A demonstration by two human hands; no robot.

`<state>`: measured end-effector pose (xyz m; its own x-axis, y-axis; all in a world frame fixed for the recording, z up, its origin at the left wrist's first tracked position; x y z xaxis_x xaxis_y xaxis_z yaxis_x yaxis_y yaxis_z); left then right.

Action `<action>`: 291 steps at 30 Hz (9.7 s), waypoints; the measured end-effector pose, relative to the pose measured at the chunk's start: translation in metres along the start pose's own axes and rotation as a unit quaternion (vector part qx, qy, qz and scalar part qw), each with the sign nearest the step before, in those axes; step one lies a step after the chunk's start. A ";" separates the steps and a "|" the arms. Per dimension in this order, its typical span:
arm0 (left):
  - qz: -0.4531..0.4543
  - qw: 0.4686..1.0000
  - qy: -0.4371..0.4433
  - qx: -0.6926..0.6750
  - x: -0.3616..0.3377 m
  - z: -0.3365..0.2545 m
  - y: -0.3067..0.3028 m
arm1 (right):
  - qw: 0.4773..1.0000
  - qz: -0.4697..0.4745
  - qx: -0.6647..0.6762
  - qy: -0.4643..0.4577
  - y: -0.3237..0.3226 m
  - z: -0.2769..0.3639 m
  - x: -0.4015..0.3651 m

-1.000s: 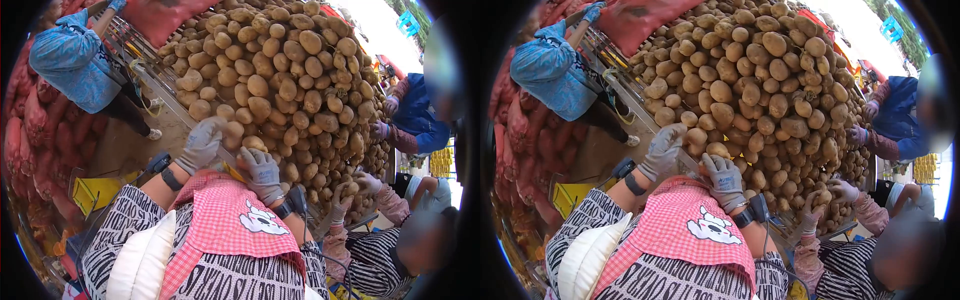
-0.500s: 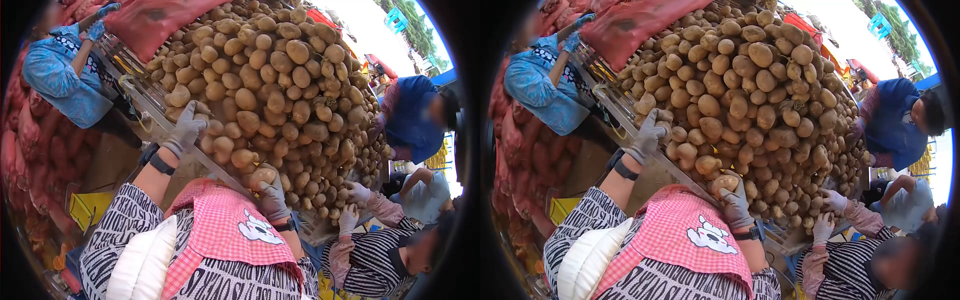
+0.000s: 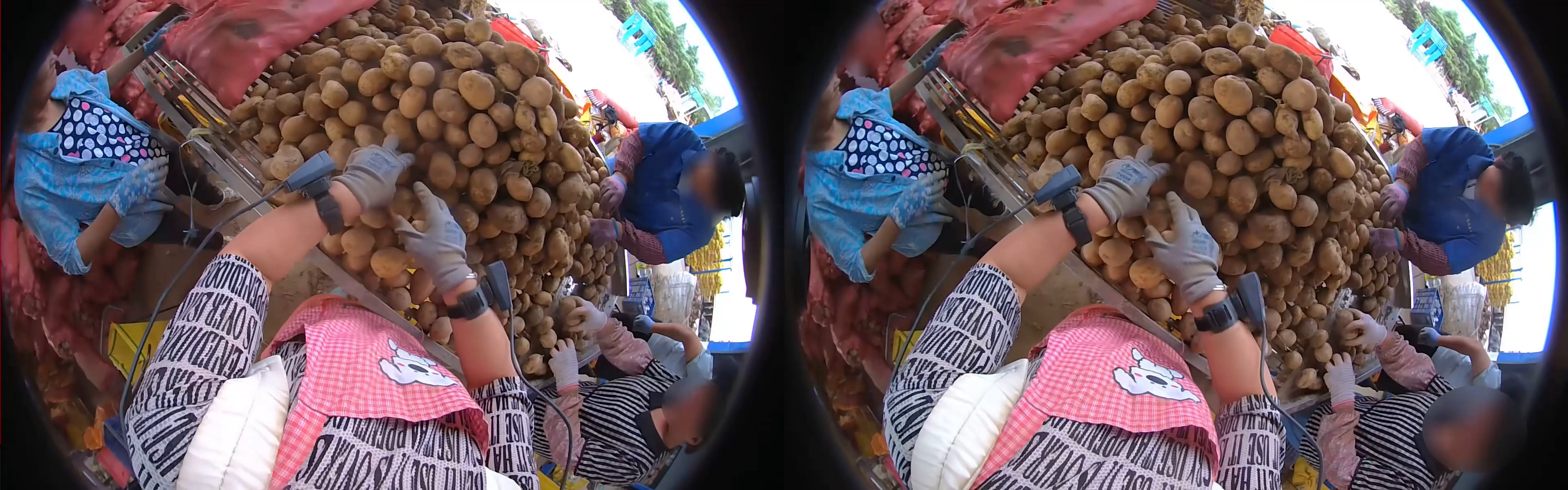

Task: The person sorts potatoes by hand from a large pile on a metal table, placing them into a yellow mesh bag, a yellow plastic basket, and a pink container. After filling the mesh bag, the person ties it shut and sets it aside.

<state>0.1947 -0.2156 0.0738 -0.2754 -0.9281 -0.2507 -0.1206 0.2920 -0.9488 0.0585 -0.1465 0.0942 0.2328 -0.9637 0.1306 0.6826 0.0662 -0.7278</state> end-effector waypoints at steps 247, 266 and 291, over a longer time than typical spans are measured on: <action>-0.026 0.388 0.056 -0.920 -0.067 -0.021 0.030 | 0.603 -0.247 0.715 0.253 -0.131 -0.198 -0.178; -0.156 0.819 -0.014 -0.552 0.009 0.018 0.072 | 0.604 -0.252 0.718 0.235 -0.108 -0.179 -0.198; 0.821 0.077 -0.102 -0.556 -0.260 -0.448 0.162 | 0.137 -0.596 0.760 0.219 -0.021 -0.098 -0.583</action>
<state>-0.1806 0.1770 0.0714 -0.7834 0.6203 0.0375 -0.1213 -0.2118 0.9698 -0.1591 0.3885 -0.0323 -0.5089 -0.4257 -0.7482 -0.5117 -0.5494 0.6606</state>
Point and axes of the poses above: each hand's wrist, its own x-axis towards the middle knuckle, its own y-axis out of the palm, z = x × y, the point moved 7 cm from there along x, towards the middle knuckle, and after that the axes turned 1 degree about x, right-handed, at the moved point
